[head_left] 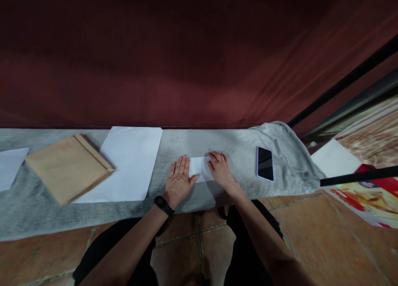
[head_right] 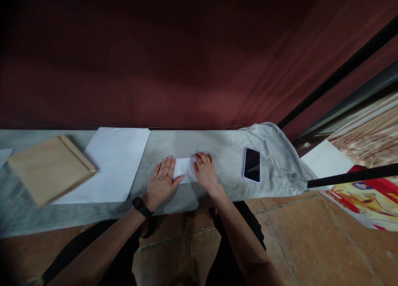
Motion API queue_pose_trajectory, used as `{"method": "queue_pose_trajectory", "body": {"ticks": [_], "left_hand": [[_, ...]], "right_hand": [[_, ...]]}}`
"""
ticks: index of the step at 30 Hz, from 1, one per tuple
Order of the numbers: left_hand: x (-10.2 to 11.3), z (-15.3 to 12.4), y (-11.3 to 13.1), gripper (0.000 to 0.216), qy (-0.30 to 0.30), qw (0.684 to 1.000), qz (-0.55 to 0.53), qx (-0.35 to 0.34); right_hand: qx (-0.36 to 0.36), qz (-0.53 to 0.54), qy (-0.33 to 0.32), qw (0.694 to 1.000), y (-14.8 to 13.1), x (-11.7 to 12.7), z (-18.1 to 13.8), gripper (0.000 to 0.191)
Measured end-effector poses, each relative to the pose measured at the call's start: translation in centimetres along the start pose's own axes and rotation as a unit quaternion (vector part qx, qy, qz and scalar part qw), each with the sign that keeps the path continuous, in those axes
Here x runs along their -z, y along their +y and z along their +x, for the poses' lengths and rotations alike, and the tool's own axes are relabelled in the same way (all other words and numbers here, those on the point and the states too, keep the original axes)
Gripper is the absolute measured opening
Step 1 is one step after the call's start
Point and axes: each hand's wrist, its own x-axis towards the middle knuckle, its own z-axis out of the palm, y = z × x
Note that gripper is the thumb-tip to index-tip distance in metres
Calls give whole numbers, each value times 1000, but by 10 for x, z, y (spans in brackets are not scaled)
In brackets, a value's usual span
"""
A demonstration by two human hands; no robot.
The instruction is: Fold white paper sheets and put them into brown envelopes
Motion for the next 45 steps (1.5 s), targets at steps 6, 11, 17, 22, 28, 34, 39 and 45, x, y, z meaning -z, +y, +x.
{"method": "queue_pose_trajectory", "body": {"ticks": [6, 11, 17, 22, 28, 34, 39, 45], "left_hand": [[5, 2, -2, 72, -19, 1000, 0, -19], [7, 5, -8, 71, -37, 999, 1, -32], [10, 7, -10, 70, -43, 999, -6, -31], [18, 15, -8, 69, 19, 999, -37, 4], [15, 16, 4, 62, 10, 997, -61, -41], [-1, 0, 30, 57, -51, 987, -71, -133], [-6, 2, 34, 57, -34, 987, -71, -138], [-10, 28, 25, 54, -32, 993, -61, -93]], "right_hand": [[-54, -14, -23, 998, 0, 7, 22, 29], [-74, 6, -46, 996, 6, 9, 27, 20], [-80, 69, -72, 992, 18, 12, 23, 11], [-220, 329, -94, 913, 22, 5, 16, 6], [-261, 486, -92, 829, 15, -4, 6, 6], [-243, 458, -129, 845, 9, 0, -1, 6], [-210, 384, -171, 883, 11, 4, -6, 17], [-178, 318, -156, 918, 8, 5, -7, 18]]}}
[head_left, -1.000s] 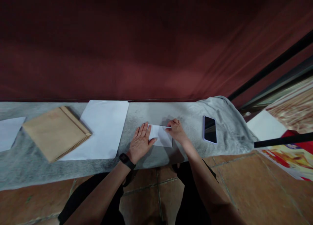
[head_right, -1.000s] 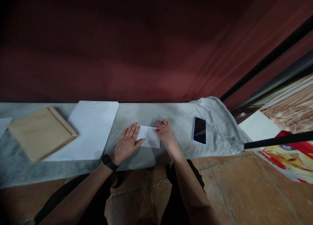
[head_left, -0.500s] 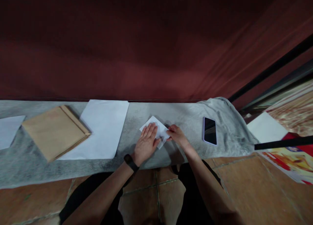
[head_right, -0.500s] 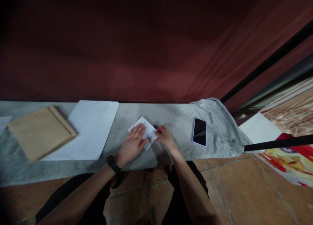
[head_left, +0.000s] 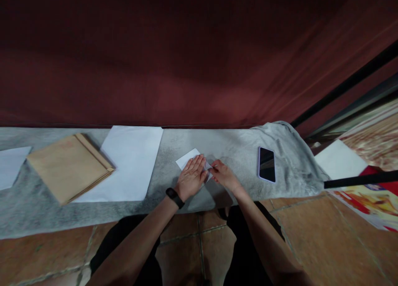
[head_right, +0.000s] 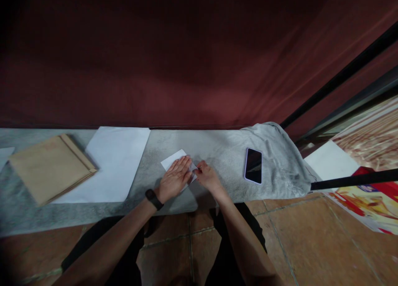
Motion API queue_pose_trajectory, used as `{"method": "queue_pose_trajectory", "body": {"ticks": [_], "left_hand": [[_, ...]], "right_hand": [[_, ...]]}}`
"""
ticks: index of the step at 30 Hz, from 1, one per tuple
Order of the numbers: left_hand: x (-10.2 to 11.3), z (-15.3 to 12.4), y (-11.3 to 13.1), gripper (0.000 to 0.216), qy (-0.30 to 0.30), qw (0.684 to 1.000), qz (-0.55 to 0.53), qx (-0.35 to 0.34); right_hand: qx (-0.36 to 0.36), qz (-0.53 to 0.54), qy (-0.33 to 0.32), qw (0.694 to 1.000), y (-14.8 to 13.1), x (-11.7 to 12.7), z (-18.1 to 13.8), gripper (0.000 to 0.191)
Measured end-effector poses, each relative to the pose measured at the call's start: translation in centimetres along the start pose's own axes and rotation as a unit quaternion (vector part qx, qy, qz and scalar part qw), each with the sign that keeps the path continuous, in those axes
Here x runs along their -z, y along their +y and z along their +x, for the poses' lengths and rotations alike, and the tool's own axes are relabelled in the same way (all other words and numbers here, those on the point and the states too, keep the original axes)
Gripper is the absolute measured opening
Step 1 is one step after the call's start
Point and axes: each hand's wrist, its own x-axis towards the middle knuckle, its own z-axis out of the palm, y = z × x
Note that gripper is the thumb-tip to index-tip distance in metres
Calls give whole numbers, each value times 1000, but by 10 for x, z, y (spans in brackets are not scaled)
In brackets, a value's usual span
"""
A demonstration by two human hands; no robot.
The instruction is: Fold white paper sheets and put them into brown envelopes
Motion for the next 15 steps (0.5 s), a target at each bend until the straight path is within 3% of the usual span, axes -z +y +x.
{"method": "queue_pose_trajectory", "body": {"ticks": [8, 15], "left_hand": [[-4, 22, -6, 59, 9, 997, 26, 75], [-4, 7, 5, 59, -7, 999, 28, 27]], "right_hand": [[-17, 27, -9, 999, -3, 2, -4, 20], [-32, 41, -26, 998, -5, 9, -3, 22]]}}
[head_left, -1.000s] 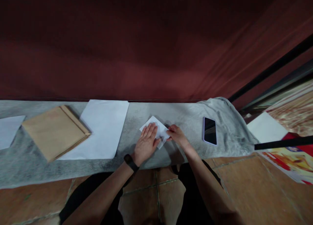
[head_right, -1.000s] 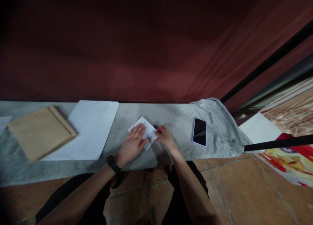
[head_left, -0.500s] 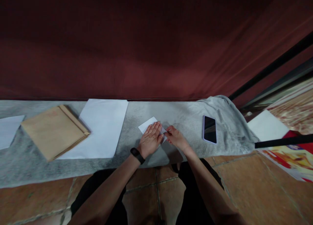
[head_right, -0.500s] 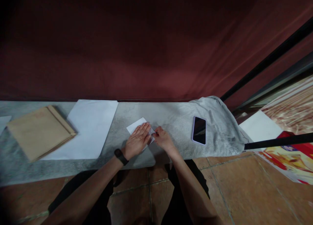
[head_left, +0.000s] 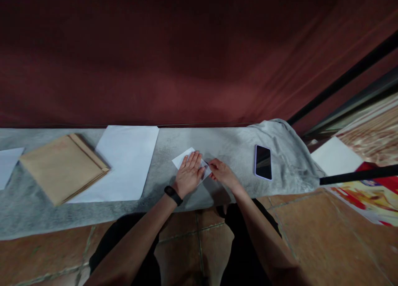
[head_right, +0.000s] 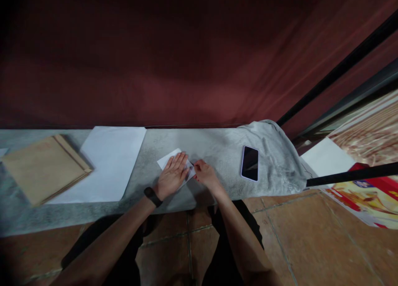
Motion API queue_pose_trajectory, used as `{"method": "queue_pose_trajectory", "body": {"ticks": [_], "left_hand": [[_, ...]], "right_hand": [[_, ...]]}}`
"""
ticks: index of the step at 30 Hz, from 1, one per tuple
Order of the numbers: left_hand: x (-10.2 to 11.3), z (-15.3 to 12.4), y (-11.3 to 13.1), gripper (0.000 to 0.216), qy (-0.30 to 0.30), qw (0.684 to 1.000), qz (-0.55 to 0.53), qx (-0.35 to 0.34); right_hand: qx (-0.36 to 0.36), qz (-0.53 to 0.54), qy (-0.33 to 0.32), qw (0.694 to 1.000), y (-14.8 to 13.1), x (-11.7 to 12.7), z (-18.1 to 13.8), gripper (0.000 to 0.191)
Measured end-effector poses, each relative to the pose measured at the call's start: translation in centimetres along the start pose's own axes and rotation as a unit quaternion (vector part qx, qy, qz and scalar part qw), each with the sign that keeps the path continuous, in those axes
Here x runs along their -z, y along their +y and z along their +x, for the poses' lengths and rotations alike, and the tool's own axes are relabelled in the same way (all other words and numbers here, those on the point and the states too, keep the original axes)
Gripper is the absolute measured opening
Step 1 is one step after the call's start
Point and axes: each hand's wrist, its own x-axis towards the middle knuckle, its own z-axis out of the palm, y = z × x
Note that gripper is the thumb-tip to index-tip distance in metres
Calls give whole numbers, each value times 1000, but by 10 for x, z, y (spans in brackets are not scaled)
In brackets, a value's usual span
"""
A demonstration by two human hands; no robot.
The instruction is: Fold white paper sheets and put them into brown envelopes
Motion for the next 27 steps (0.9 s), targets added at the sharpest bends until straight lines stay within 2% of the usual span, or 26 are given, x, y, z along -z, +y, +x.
{"method": "queue_pose_trajectory", "body": {"ticks": [8, 17, 22, 27], "left_hand": [[4, -31, 18, 60, -21, 997, 0, -77], [6, -50, 28, 68, -40, 991, -37, -126], [11, -53, 31, 55, -33, 992, -72, -98], [26, -42, 23, 39, 36, 991, -121, -42]], "right_hand": [[37, -87, 34, 995, 1, 5, -2, 21], [49, -212, 96, 971, -5, 0, 0, 15], [43, -222, 102, 969, -6, -5, -4, 13], [45, -205, 103, 972, -4, -7, -3, 7]]}}
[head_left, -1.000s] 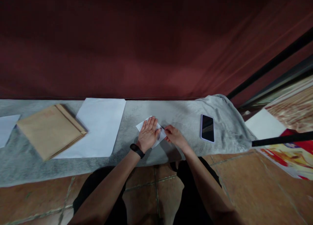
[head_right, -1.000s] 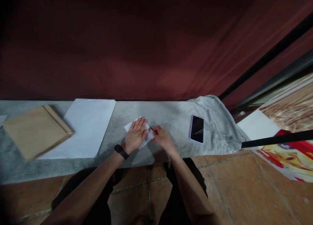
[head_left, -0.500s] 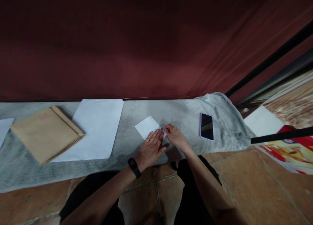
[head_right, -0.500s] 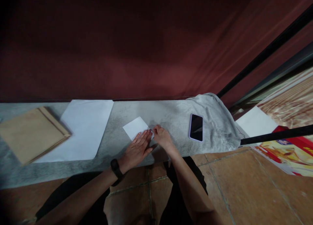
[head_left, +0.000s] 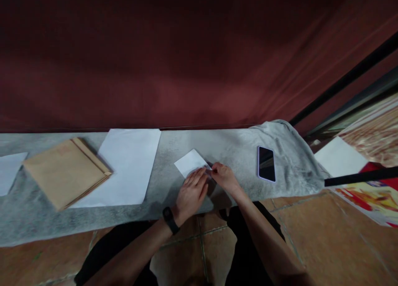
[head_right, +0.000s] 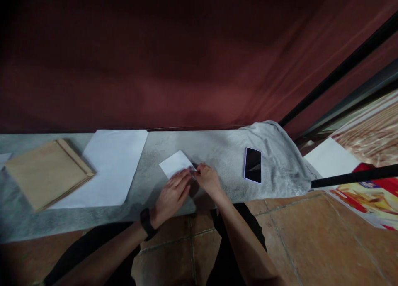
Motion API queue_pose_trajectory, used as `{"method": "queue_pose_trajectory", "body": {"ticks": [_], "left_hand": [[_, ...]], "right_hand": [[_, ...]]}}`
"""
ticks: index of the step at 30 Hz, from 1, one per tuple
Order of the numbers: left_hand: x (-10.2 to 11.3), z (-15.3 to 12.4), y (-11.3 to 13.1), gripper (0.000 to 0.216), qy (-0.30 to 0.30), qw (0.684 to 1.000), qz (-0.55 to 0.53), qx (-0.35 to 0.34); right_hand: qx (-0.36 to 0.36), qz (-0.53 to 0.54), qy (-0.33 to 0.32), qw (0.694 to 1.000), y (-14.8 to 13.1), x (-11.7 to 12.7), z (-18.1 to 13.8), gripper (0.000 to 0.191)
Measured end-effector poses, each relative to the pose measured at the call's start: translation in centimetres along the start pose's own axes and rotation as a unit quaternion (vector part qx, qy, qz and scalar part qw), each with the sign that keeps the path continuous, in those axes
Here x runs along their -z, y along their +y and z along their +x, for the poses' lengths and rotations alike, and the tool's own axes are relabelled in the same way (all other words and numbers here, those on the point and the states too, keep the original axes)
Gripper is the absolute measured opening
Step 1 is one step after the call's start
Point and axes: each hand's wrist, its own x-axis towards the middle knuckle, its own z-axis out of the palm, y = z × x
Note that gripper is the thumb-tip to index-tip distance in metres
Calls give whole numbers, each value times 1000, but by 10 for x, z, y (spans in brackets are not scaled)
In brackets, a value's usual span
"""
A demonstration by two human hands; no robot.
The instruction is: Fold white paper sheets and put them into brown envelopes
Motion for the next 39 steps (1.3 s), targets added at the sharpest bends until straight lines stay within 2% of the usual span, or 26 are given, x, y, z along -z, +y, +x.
{"method": "queue_pose_trajectory", "body": {"ticks": [2, 4, 7, 9, 10, 12, 15, 18, 20, 21, 22, 23, 25, 27, 28, 29, 31, 33, 36, 39], "left_hand": [[13, 10, -7, 35, 65, 997, -31, 39], [28, 19, -18, 35, 155, 981, -70, 93], [46, 26, -36, 37, 318, 924, -133, 164], [53, 25, -46, 36, 390, 887, -159, 188], [55, 24, -49, 35, 405, 878, -167, 195], [58, 19, -49, 32, 393, 880, -179, 198], [59, 7, -39, 29, 327, 911, -184, 170], [58, -11, -25, 27, 277, 929, -191, 154], [54, -24, -19, 27, 267, 915, -229, 198], [50, -30, -17, 28, 267, 893, -267, 245], [47, -34, -16, 29, 265, 858, -319, 304], [43, -36, -15, 30, 252, 808, -387, 365], [37, -36, -15, 28, 197, 689, -531, 452], [34, -31, -14, 27, 147, 590, -632, 480], [33, -28, -14, 26, 130, 561, -661, 481], [33, -24, -14, 26, 118, 548, -676, 478], [31, -17, -15, 23, 98, 557, -673, 478], [28, -14, -17, 20, 92, 582, -647, 484], [22, -13, -18, 22, 116, 612, -616, 481], [16, -17, -14, 24, 138, 634, -605, 462]], "right_hand": [[27, 48, 24, 998, -2, 3, 0, 8], [58, 115, 73, 989, -6, 9, -2, 12], [113, 186, 166, 962, -13, 17, -10, 18], [169, 191, 182, 950, -16, 16, -17, 17], [198, 181, 171, 948, -16, 14, -21, 16], [246, 136, 125, 951, -14, 9, -27, 17], [285, 51, 65, 955, -9, 7, -35, 21], [295, 6, 46, 954, -6, 18, -43, 24], [296, 15, 58, 953, -6, 28, -47, 26], [294, 30, 67, 953, -6, 32, -49, 27], [289, 49, 77, 953, -7, 35, -51, 27], [282, 68, 85, 953, -8, 36, -54, 27], [272, 100, 95, 952, -8, 33, -59, 27], [272, 113, 98, 951, -5, 25, -66, 28], [277, 112, 98, 949, -3, 20, -70, 28], [282, 108, 98, 948, -1, 14, -73, 29], [291, 90, 99, 947, 6, 3, -81, 33], [293, 64, 101, 949, 13, -8, -87, 41], [282, 20, 106, 953, 22, -20, -91, 55], [288, -20, 104, 952, 28, -29, -90, 61]]}}
